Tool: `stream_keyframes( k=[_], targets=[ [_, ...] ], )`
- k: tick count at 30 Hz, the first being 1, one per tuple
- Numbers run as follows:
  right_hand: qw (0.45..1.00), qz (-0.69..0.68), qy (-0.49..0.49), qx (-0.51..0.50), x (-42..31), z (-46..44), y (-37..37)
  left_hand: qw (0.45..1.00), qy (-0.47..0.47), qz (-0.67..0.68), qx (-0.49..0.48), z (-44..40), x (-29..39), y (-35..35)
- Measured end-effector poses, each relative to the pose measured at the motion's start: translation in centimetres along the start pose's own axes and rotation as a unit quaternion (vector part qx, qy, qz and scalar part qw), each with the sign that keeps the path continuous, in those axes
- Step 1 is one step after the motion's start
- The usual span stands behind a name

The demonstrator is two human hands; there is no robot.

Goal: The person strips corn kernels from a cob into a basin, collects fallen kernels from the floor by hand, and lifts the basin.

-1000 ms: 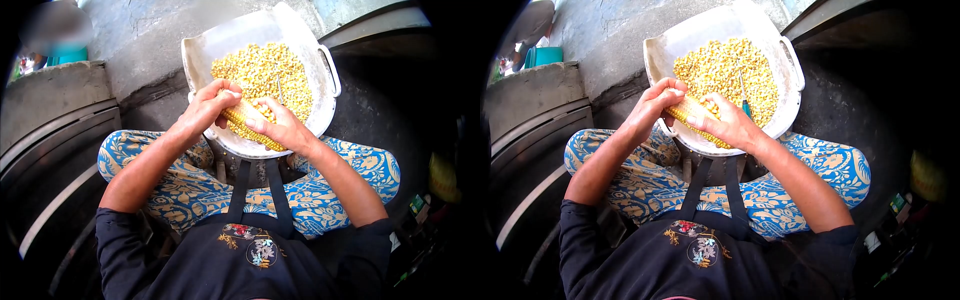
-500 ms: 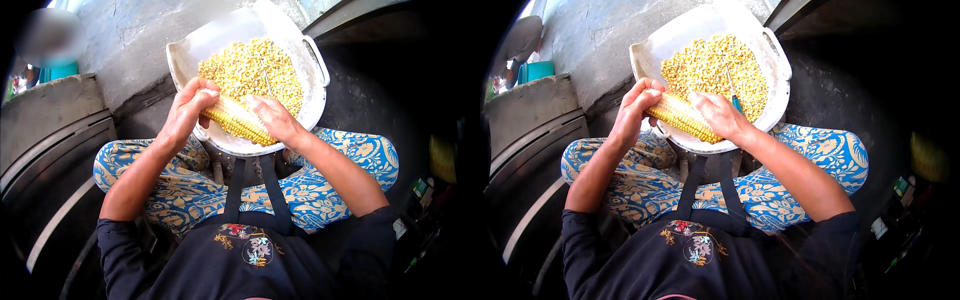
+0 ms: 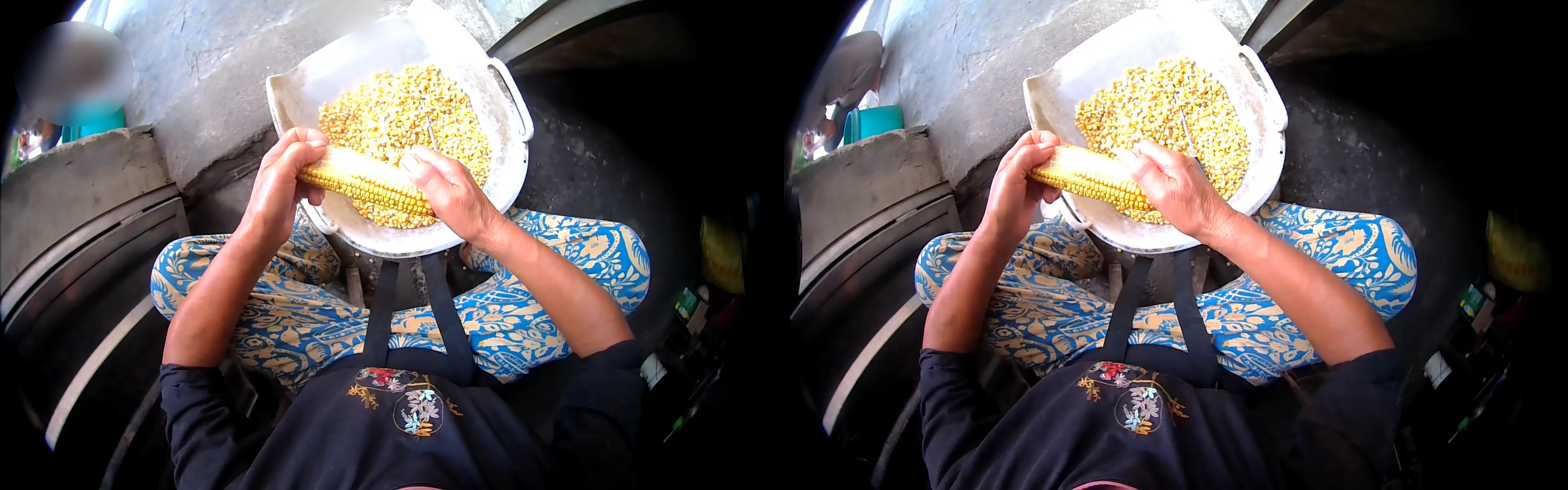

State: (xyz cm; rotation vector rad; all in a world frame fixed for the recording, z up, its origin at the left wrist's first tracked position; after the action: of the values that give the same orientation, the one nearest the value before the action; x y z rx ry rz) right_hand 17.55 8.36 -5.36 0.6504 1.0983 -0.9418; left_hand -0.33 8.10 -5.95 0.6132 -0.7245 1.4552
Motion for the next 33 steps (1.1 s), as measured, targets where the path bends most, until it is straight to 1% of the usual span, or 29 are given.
stream_keyframes(
  k=[1,2,3,4,5,6,9,11,12,13,14,15,16,19,21,22,24,26,28,29,30,32,33],
  targets=[
    [0.996,-0.052,0.051,0.051,-0.4,-0.3,0.2,1.000,0.000,0.000,-0.001,0.1,0.0,-0.1],
    [0.996,-0.052,0.051,0.052,-0.4,-0.2,0.8,1.000,-0.010,-0.008,0.011,0.2,0.3,-0.1],
    [0.979,-0.186,-0.084,-0.015,1.1,0.1,0.2,0.999,-0.020,-0.017,0.022,0.3,0.6,0.0],
    [0.922,-0.312,-0.215,-0.080,2.4,1.1,-1.3,0.999,-0.020,-0.017,0.021,0.3,0.8,0.0],
    [0.926,-0.303,-0.218,-0.052,2.5,1.1,-1.4,0.999,-0.029,-0.020,0.016,0.3,1.1,0.0],
    [0.927,-0.302,-0.218,-0.051,2.4,1.1,-1.5,0.999,-0.040,-0.024,0.011,0.3,1.4,0.0],
    [0.925,-0.298,-0.229,-0.059,1.9,1.1,-1.5,0.999,-0.025,-0.017,0.015,0.1,0.8,0.3],
    [0.956,-0.223,-0.166,-0.093,0.4,0.7,-1.3,1.000,-0.018,-0.011,0.012,-0.2,0.4,0.7],
    [0.956,-0.222,-0.166,-0.094,0.1,0.7,-1.2,1.000,0.000,0.022,0.016,-0.4,0.0,1.0],
    [0.954,-0.239,-0.144,-0.113,-0.6,0.6,-1.4,0.998,0.016,0.055,0.021,-0.5,-0.3,1.3],
    [0.950,-0.255,-0.121,-0.132,-1.1,0.6,-1.5,0.998,0.015,0.056,0.022,-0.5,-0.3,1.4],
    [0.938,-0.291,-0.122,-0.146,-1.0,0.7,-1.6,0.997,0.016,0.071,0.022,-0.5,-0.4,1.4],
    [0.938,-0.291,-0.123,-0.146,-0.9,0.7,-1.6,0.996,0.018,0.087,0.022,-0.5,-0.4,1.4],
    [0.938,-0.293,-0.124,-0.140,-0.6,0.8,-1.6,0.996,0.020,0.079,0.023,-0.5,-0.4,1.2],
    [0.962,-0.219,-0.124,-0.103,-0.3,0.9,-1.1,0.997,0.022,0.067,0.009,-0.3,-0.6,0.8],
    [0.963,-0.218,-0.123,-0.103,-0.4,0.9,-1.2,0.998,0.022,0.055,-0.006,-0.4,-0.7,0.5],
    [0.963,-0.213,-0.152,-0.070,0.2,0.9,-0.9,0.998,0.028,0.062,-0.003,-0.3,-0.9,0.2],
    [0.959,-0.223,-0.161,-0.064,-0.3,0.9,-0.7,0.999,0.030,0.030,0.001,-0.2,-0.8,0.1],
    [0.988,-0.080,-0.116,-0.067,-0.3,0.5,-0.6,0.999,0.029,0.025,0.001,-0.2,-0.9,0.0],
    [0.998,0.003,-0.037,-0.050,-0.4,0.1,-0.3,0.999,0.028,0.019,0.002,-0.2,-0.9,0.0],
    [0.998,0.003,-0.038,-0.050,-0.6,0.2,-0.4,0.999,0.029,0.019,0.002,-0.2,-1.0,0.0],
    [0.996,0.067,-0.042,-0.034,-1.3,0.4,-0.2,0.999,0.035,0.015,0.000,-0.2,-1.1,-0.1],
    [0.996,0.066,-0.042,-0.035,-1.4,0.6,-0.2,0.999,0.035,0.014,0.001,-0.2,-1.2,-0.1]
  ],
)
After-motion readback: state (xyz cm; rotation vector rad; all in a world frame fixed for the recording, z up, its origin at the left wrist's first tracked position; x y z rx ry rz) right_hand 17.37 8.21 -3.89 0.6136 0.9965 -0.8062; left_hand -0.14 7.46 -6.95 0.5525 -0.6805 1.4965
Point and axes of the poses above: each hand's wrist, its own z-axis away from the middle knuckle, its own y-axis out of the back of the hand, x = y × z, the point moved 9 cm from there along -z, towards the middle knuckle, and after that the axes turned 7 degrees about -z, right-handed, at the moved point
